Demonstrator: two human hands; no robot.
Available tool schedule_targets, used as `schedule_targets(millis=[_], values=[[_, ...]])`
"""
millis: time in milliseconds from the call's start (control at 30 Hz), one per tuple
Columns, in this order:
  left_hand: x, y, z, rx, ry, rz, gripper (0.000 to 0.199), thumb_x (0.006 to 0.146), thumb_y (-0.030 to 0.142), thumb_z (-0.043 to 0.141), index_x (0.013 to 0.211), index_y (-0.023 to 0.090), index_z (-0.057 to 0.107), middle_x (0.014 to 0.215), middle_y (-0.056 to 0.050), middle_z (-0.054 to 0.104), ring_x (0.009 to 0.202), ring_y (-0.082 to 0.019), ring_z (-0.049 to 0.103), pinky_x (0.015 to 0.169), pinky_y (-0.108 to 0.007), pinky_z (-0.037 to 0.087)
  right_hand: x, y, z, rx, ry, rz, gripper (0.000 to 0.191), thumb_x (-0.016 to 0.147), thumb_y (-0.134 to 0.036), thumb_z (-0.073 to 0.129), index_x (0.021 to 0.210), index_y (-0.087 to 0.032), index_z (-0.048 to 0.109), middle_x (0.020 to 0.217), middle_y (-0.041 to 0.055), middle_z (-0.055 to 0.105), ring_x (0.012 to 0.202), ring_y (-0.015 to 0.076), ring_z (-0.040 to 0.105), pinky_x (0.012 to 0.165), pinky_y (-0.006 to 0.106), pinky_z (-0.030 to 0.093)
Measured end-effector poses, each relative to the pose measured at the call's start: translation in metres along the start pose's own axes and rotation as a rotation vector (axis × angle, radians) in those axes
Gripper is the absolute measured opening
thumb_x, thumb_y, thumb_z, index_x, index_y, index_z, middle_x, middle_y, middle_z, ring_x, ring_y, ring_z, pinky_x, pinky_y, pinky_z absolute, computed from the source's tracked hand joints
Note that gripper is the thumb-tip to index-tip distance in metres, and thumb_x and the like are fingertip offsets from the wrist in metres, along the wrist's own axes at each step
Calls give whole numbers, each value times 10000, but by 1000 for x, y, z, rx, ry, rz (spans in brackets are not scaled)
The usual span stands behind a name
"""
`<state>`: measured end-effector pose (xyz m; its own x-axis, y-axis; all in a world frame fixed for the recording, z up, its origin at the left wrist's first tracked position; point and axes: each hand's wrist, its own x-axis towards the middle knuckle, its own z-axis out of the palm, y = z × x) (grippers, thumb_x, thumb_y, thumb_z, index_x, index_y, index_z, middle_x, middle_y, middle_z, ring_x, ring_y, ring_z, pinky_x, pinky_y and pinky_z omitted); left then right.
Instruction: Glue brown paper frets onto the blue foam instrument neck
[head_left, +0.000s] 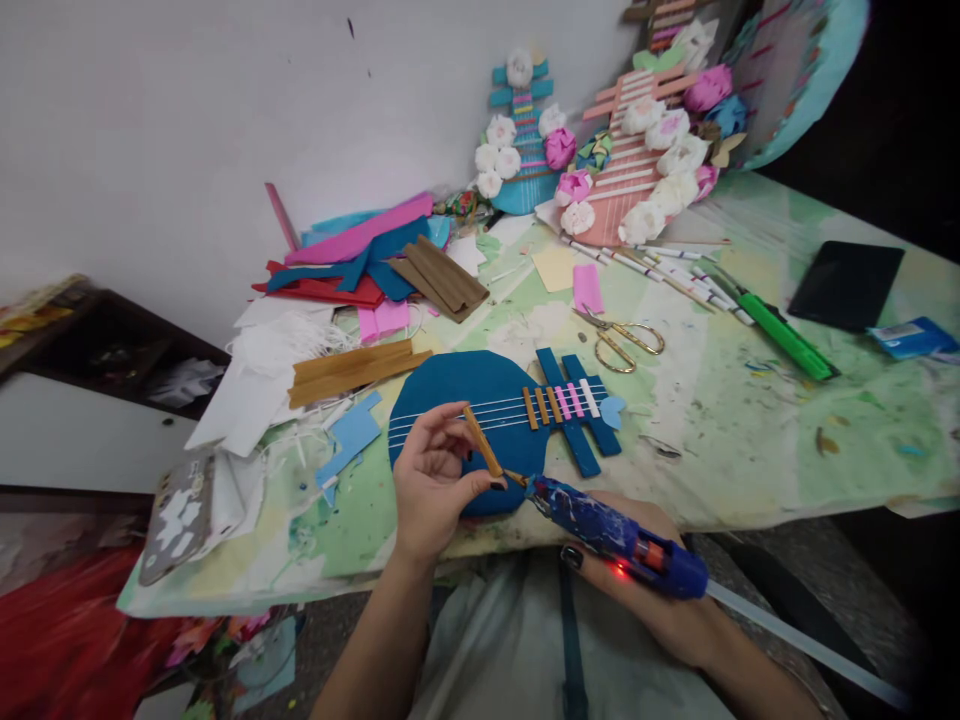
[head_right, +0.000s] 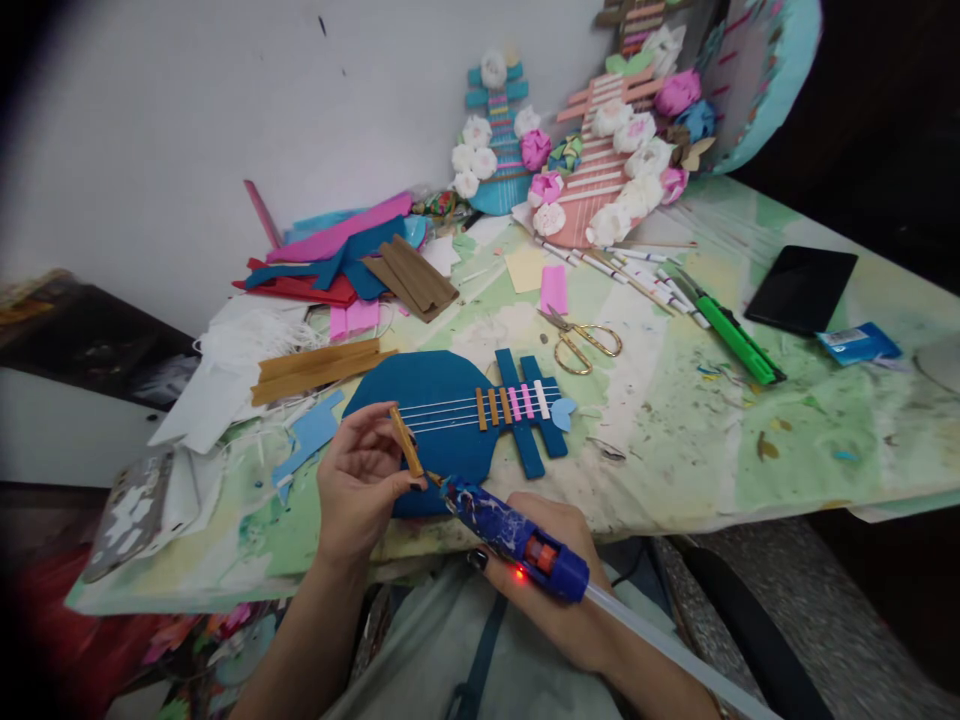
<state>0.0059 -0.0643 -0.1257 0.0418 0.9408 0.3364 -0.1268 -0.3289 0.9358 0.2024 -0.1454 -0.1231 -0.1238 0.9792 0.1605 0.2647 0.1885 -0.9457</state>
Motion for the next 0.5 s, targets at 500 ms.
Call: schedule_targets(millis=[500], values=[[-9, 3, 1, 29, -155, -114, 687, 499, 116, 860, 1136, 228, 629, 788, -4, 588, 769, -144, 555, 718, -237, 474, 12, -8, -4, 2, 87, -18, 208, 815, -338, 587, 651, -223, 529, 659, 17, 560, 657, 174, 561, 533, 255, 433]])
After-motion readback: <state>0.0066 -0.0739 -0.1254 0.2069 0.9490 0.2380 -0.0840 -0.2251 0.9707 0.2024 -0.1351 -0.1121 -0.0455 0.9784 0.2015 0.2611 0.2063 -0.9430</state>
